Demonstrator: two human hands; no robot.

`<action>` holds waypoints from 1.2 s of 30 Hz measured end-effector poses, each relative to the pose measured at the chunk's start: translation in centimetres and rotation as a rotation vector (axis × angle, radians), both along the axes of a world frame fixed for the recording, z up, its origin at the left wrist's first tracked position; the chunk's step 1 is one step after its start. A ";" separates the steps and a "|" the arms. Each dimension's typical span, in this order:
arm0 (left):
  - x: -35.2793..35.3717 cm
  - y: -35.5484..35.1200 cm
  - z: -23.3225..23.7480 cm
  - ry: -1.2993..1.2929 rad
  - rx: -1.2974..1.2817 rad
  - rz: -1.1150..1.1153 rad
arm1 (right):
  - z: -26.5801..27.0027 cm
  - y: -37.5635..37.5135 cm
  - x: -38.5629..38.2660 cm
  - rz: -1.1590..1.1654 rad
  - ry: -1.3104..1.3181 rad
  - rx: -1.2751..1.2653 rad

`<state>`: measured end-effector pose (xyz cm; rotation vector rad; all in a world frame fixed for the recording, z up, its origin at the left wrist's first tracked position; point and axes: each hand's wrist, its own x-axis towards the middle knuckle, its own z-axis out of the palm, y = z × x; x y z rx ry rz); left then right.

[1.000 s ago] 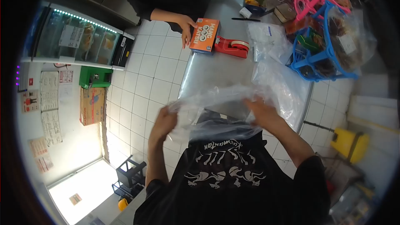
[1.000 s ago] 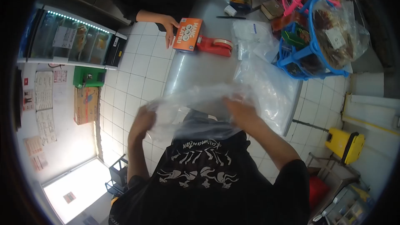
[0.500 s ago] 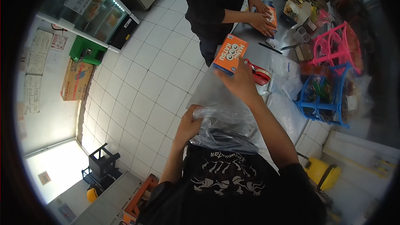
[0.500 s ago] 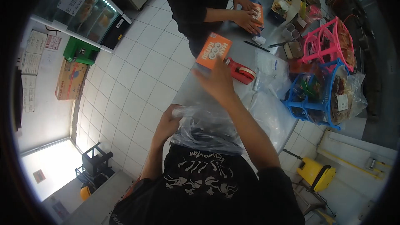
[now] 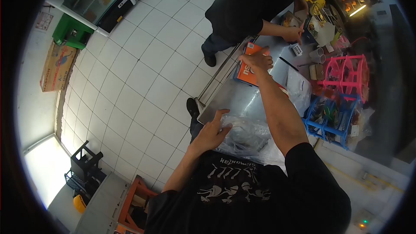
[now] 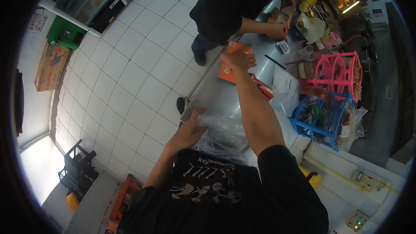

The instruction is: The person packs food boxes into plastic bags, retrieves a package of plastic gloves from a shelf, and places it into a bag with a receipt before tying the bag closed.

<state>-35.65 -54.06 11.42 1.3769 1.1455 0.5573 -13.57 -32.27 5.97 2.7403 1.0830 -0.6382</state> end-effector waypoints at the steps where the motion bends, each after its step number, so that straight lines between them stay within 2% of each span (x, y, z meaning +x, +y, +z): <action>1: -0.2 0.5 0.5 -0.025 -0.092 -0.076 | 0.3 -0.2 -0.6 0.041 0.028 0.058; 3: -0.3 1.1 0.2 -0.047 -0.192 -0.158 | 0.8 -1.1 -1.8 0.119 0.069 0.062; 6: 0.2 1.5 -1.0 -0.066 -0.111 -0.234 | 3.0 -2.5 -3.3 0.293 0.128 0.073; 8: 0.6 2.2 0.0 0.032 -0.258 -0.195 | 5.1 -4.1 -3.4 0.482 0.145 0.167; 9: 0.9 1.8 -0.3 0.039 -0.275 -0.213 | 6.5 -5.3 -3.1 0.462 0.153 0.153; 11: 1.5 1.8 -1.2 0.034 -0.221 -0.084 | 10.3 -7.1 -2.4 0.667 0.195 0.303; 12: 1.8 1.8 -1.5 0.039 -0.222 -0.095 | 12.4 -8.3 -2.1 0.655 0.198 0.304; 14: 2.3 2.0 -1.8 0.057 -0.217 -0.022 | 16.0 -11.8 -1.4 0.830 0.262 0.466; 15: 2.5 2.5 -1.4 0.060 -0.211 -0.032 | 16.8 -13.4 -0.8 0.820 0.259 0.473; 17: 2.8 3.3 -0.2 0.086 -0.374 -0.034 | 17.9 -16.4 -0.1 0.834 0.500 0.504; 19: 2.9 3.5 -1.6 0.066 -0.399 -0.026 | 16.5 -19.2 0.3 0.870 0.528 0.556; 21: 2.8 4.3 -1.7 0.052 -0.425 -0.017 | 11.9 -22.6 0.5 0.689 0.702 0.599; 23: 2.6 5.4 -0.3 0.011 -0.636 0.105 | 6.5 -25.8 1.1 0.877 0.482 0.861; 24: 2.5 5.4 0.8 -0.049 -0.646 0.149 | 5.4 -27.0 1.4 0.861 0.483 0.877; 26: 3.4 4.9 1.2 -0.029 -0.604 0.138 | 4.4 -28.4 2.1 1.044 0.408 0.667; 27: 4.0 4.4 1.2 -0.021 -0.579 0.127 | 3.8 -28.9 1.9 1.021 0.409 0.681; 28: 4.7 3.8 -0.1 0.025 -0.517 0.074 | 3.6 -29.0 1.7 1.012 0.371 0.561; 29: 5.7 3.4 1.0 0.039 -0.505 0.049 | 3.4 -28.7 1.5 0.998 0.328 0.443; 30: 6.6 2.7 2.4 0.047 -0.448 -0.026 | 3.3 -28.4 1.2 0.969 0.322 0.458; 31: 7.1 2.3 3.9 0.051 -0.391 -0.101 | 3.1 -27.9 1.0 0.953 0.342 0.326; 32: 6.9 2.5 5.3 0.057 -0.261 -0.072 | 3.0 -27.3 1.2 0.938 0.361 0.195; 33: 6.3 3.3 6.8 0.063 -0.252 -0.094 | 1.9 -27.1 1.7 0.917 0.356 0.208; 35: 4.7 4.7 9.0 0.123 -0.115 0.118 | -1.5 -27.2 2.2 0.909 0.504 0.486; 36: 4.6 4.9 9.0 0.122 -0.107 0.110 | -2.5 -27.5 2.3 0.902 0.497 0.494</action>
